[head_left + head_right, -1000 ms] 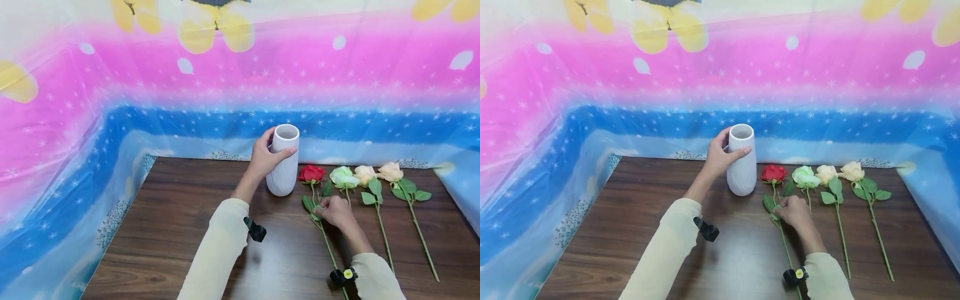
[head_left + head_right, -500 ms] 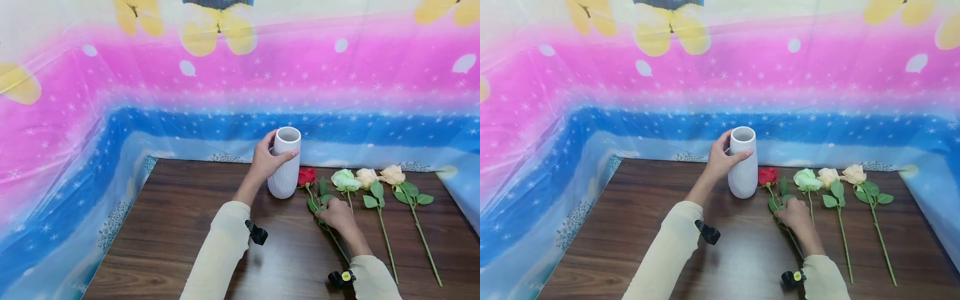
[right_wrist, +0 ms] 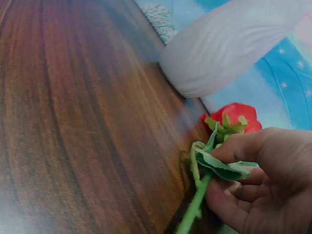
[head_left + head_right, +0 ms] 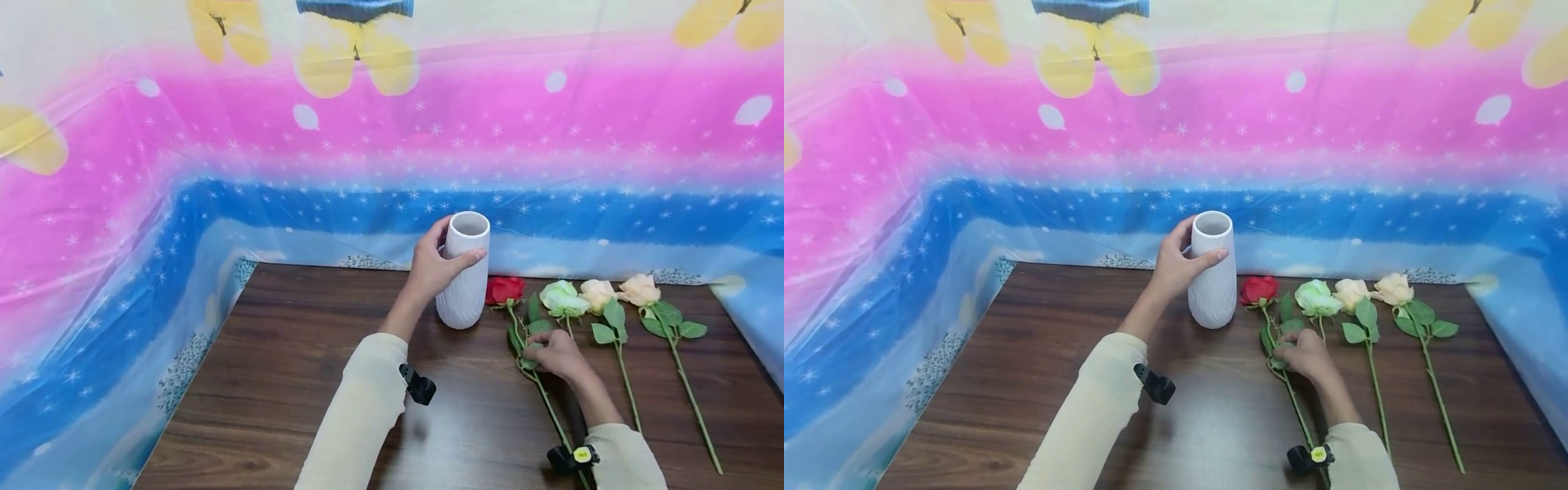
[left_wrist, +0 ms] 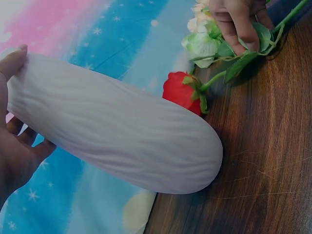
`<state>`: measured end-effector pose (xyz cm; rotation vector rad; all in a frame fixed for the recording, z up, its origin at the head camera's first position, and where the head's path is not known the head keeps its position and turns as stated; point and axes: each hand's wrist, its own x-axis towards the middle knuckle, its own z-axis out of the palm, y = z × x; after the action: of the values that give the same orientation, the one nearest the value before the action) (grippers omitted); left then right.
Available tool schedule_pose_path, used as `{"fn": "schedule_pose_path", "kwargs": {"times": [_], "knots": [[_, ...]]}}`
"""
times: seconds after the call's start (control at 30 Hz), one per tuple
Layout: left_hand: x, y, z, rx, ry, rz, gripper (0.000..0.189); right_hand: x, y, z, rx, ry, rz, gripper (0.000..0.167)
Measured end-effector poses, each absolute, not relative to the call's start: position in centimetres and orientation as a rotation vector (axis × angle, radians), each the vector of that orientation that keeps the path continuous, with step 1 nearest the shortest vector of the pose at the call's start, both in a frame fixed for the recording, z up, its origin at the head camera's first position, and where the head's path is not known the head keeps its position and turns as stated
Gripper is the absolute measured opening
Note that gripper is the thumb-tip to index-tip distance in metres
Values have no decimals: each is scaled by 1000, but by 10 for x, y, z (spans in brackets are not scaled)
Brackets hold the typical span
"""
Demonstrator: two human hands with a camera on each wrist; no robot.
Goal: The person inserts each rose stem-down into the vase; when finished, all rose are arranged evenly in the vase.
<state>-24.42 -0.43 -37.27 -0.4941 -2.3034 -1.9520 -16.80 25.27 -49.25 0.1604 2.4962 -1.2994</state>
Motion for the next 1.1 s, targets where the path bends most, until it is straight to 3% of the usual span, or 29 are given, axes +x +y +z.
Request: {"fn": "schedule_pose_path", "kwargs": {"times": [0.43,0.67,0.87,1.1], "knots": [[-242,-5,-372,-509,-2291,-1953,73,-169,267,-493,52,2136,-1604,41],[-244,-5,-371,-508,-2303,-1950,74,-174,264,-478,-9,2025,-1774,60],[-243,-7,-370,-501,-2319,-1933,74,-178,264,-465,5,1946,-1931,13],[-245,-5,-372,-502,-2306,-1906,72,-181,261,-446,-75,1816,-2182,17]]}}
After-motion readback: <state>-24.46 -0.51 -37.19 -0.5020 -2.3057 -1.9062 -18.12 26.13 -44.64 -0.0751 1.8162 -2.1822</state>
